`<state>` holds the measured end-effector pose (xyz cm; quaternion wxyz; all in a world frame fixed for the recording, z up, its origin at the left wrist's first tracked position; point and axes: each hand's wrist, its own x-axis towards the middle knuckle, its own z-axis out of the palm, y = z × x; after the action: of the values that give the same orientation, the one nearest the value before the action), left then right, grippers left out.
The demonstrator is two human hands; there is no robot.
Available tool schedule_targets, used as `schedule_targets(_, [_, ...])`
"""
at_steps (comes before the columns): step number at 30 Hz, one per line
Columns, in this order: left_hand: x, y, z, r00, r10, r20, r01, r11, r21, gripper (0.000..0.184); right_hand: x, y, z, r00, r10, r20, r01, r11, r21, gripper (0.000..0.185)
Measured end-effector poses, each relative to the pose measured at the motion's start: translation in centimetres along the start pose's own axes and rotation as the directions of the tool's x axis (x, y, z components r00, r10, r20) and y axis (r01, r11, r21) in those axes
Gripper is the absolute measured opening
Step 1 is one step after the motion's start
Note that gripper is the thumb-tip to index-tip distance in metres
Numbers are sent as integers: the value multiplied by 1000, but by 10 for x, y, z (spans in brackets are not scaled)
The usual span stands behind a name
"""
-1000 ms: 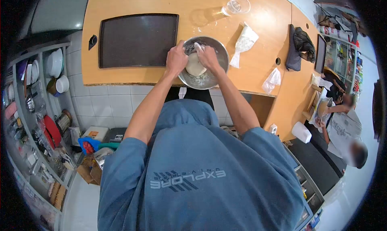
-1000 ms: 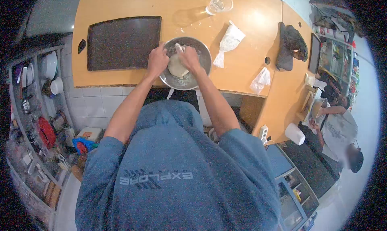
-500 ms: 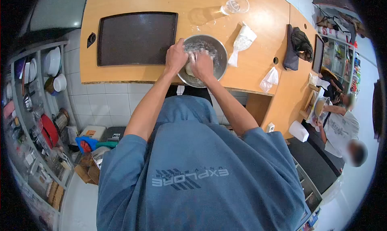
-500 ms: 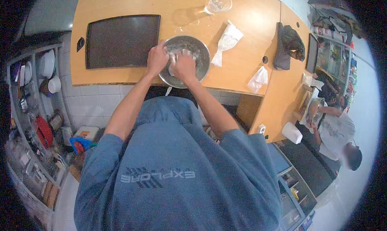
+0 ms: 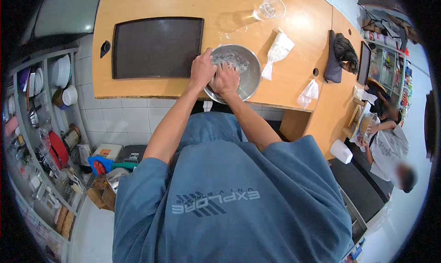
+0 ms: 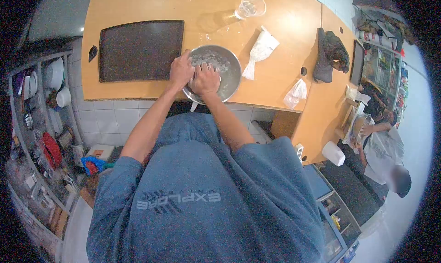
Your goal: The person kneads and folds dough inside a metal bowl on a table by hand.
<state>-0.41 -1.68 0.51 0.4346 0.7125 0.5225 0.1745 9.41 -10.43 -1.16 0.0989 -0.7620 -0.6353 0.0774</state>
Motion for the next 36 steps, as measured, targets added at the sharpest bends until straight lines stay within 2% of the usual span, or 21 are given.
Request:
schedule_targets(2, [-1, 0, 0, 1000, 2, -6, -3, 1000, -19, 33, 2, -1, -2, 999, 34, -16, -33, 999, 21, 27])
schedule_targets(5, [-2, 2, 0, 999, 24, -33, -23, 999, 24, 28, 11, 30, 28, 963, 210, 166, -254, 915, 314, 33])
schedule_targets(8, [-3, -7, 5, 998, 42, -36, -42, 999, 7, 30, 24, 58, -4, 962, 155, 223, -247, 839, 485, 39])
schedule_targets(9, [-2, -8, 5, 999, 32, -35, -31, 999, 25, 31, 28, 63, -18, 927, 67, 370, -232, 876, 422, 44])
schedule_targets(12, [-2, -4, 6, 999, 12, -33, -10, 998, 56, 31, 18, 71, -31, 791, -38, 611, -77, 984, 160, 67])
schedule_targets(15, [-4, -1, 4, 999, 18, -39, -15, 998, 56, 31, 12, 65, -25, 777, 20, 629, -164, 972, 171, 63])
schedule_targets(18, [-6, 0, 1, 999, 28, -36, -25, 997, 69, 31, 8, 61, -31, 808, -9, 589, -178, 949, 258, 71])
schedule_targets(21, [-4, -2, 3, 1000, 17, -14, -16, 997, 78, 31, -4, 54, -47, 899, -9, 438, -216, 861, 460, 65])
schedule_targets(24, [-5, -6, 6, 999, 34, -15, -33, 998, 61, 31, 0, 61, -39, 821, 49, 569, -408, 748, 524, 66])
schedule_targets(27, [-7, -8, 6, 999, 38, -24, -37, 999, 40, 30, 16, 73, -26, 731, 191, 655, -606, 623, 495, 56])
schedule_targets(30, [-6, -4, 5, 1000, 28, -12, -27, 997, 69, 31, 46, 67, -54, 514, 208, 832, -673, 699, 241, 47])
schedule_targets(31, [-6, -2, 4, 1000, 18, -8, -18, 997, 78, 31, 47, 87, -27, 629, -99, 771, -300, 884, 358, 48])
schedule_targets(34, [-7, -3, 5, 998, 44, -39, -41, 997, 71, 29, 36, 88, 34, 761, 225, 608, -345, 935, 87, 51])
schedule_targets(35, [-8, -5, 6, 997, 59, -58, -55, 996, 64, 28, 38, 48, -15, 755, 404, 516, -505, 861, 65, 49])
schedule_targets(36, [-9, -4, 5, 998, 40, -44, -37, 996, 75, 27, 31, 35, -15, 809, 416, 415, -496, 862, 104, 50])
